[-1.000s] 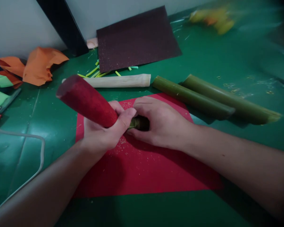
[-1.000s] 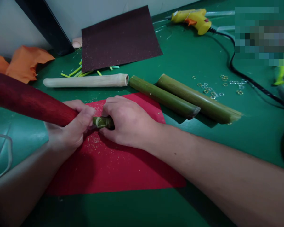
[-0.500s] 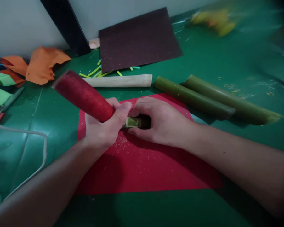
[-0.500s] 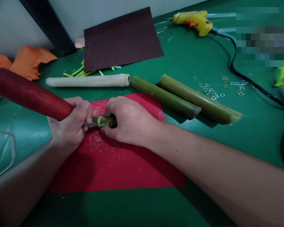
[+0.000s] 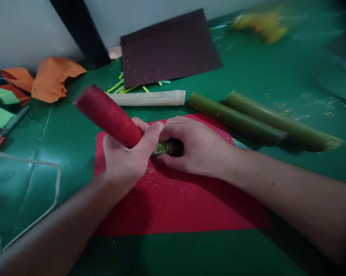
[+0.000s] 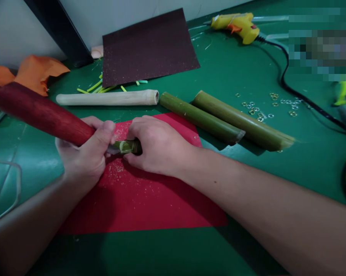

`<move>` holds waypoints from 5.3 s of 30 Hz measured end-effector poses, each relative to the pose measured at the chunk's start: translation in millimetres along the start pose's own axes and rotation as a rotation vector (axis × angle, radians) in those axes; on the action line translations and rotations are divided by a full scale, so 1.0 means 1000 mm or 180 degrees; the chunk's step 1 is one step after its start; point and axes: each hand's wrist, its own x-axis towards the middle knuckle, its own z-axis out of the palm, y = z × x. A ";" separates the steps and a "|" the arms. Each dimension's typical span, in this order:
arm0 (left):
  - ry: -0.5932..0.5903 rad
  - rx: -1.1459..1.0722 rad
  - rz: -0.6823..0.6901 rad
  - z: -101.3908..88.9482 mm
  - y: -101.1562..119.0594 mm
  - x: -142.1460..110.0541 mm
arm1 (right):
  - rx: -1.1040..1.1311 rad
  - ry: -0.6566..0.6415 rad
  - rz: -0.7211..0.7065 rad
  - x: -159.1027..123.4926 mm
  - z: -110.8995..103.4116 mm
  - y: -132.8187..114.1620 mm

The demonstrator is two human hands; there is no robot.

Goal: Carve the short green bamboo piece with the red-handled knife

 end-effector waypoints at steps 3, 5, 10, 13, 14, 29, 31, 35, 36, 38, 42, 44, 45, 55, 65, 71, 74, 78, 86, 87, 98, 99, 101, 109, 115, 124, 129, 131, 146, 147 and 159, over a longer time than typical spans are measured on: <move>0.0023 -0.0252 -0.0195 -0.001 -0.003 0.003 | -0.0024 0.0048 0.0071 0.000 0.001 -0.001; -0.0005 -0.0320 -0.0129 -0.002 -0.002 0.004 | -0.0002 0.0052 0.0111 0.000 0.001 -0.001; -0.0361 -0.0352 -0.0080 -0.002 0.003 0.001 | 0.0113 0.0004 0.0152 -0.001 0.000 0.000; -0.0422 -0.0206 -0.0044 -0.001 0.003 0.001 | 0.0142 -0.0006 0.0197 0.000 0.000 0.000; -0.0432 -0.0152 -0.0031 -0.001 0.003 0.001 | 0.0136 -0.0009 0.0207 0.000 0.000 0.000; 0.0140 -0.0207 -0.0243 0.000 -0.002 0.005 | -0.0078 0.0055 0.0082 -0.001 0.002 -0.002; 0.0158 -0.0297 -0.0174 -0.001 -0.003 0.006 | -0.0065 0.0063 0.0183 0.000 0.002 -0.003; -0.0218 -0.0440 -0.0228 -0.003 -0.001 0.005 | -0.0059 0.0023 0.0190 0.000 0.001 -0.002; -0.0296 -0.0460 -0.0232 -0.003 0.000 0.005 | -0.0055 0.0011 0.0177 0.000 0.001 -0.002; -0.0397 -0.0500 -0.0173 -0.002 0.001 0.004 | -0.0028 -0.0020 0.0144 0.000 0.001 -0.001; -0.0483 -0.0598 -0.0035 0.000 -0.001 0.004 | 0.0072 0.0045 0.0087 0.000 0.001 0.001; -0.0483 -0.0599 -0.0014 0.001 -0.001 0.004 | 0.0083 0.0051 0.0075 0.000 0.001 0.001; -0.0487 -0.0582 -0.0004 0.001 -0.001 0.004 | 0.0085 0.0037 0.0061 0.000 0.001 0.000; -0.0438 -0.0290 0.0109 -0.001 0.001 0.001 | -0.0039 0.0064 -0.0202 -0.002 0.002 0.002; -0.0857 0.0588 0.0121 -0.006 0.008 0.006 | -0.0120 0.0376 -0.0469 -0.003 0.006 0.001; -0.1087 0.0858 -0.0304 -0.007 0.011 0.013 | -0.0026 0.0281 -0.0455 -0.004 0.007 0.001; -0.1012 0.0754 -0.0262 -0.007 0.013 0.010 | -0.0032 0.0248 -0.0427 -0.004 0.007 0.000; -0.0717 0.0515 0.0019 -0.006 0.010 0.004 | -0.0144 0.0157 -0.0340 -0.002 0.007 -0.001; -0.0133 0.0033 0.0043 -0.004 -0.002 0.010 | -0.0139 0.0122 -0.0073 -0.001 0.007 -0.003; -0.0210 -0.0065 0.0013 -0.004 -0.002 0.011 | -0.0119 0.0115 -0.0082 -0.001 0.007 -0.002; -0.0683 -0.0219 -0.0089 -0.007 0.002 0.007 | 0.0031 -0.0003 -0.0048 -0.001 0.004 -0.002; -0.0706 -0.0208 -0.0080 -0.007 0.001 0.006 | 0.0056 -0.0020 -0.0023 -0.001 0.004 -0.003; -0.0763 -0.0206 -0.0036 -0.007 0.001 0.005 | 0.0115 -0.0061 0.0012 0.000 0.003 -0.004; -0.0801 -0.0186 0.0046 -0.008 0.001 0.004 | 0.0106 0.0014 -0.0029 -0.001 0.004 -0.003; -0.0382 -0.0038 0.0103 -0.007 -0.005 0.007 | -0.0056 0.0003 -0.0094 -0.001 0.005 -0.002; -0.0321 -0.0515 0.0022 -0.007 -0.009 0.011 | 0.0017 0.0069 0.0151 -0.002 0.006 -0.004; -0.0640 -0.0516 -0.0054 -0.006 -0.004 0.007 | 0.0024 0.0064 0.0066 -0.002 0.004 -0.002; -0.0703 -0.0426 -0.0108 -0.006 -0.002 0.007 | 0.0045 0.0036 0.0087 -0.001 0.004 -0.003; -0.0907 -0.0444 -0.0057 -0.008 -0.005 0.008 | 0.0083 0.0025 0.0038 -0.001 0.004 -0.002; -0.0927 -0.0450 -0.0013 -0.009 -0.006 0.008 | 0.0052 0.0040 0.0046 -0.002 0.004 -0.002; -0.0613 0.0008 0.0196 -0.007 -0.003 0.004 | -0.0048 0.0205 -0.0277 -0.005 0.009 -0.001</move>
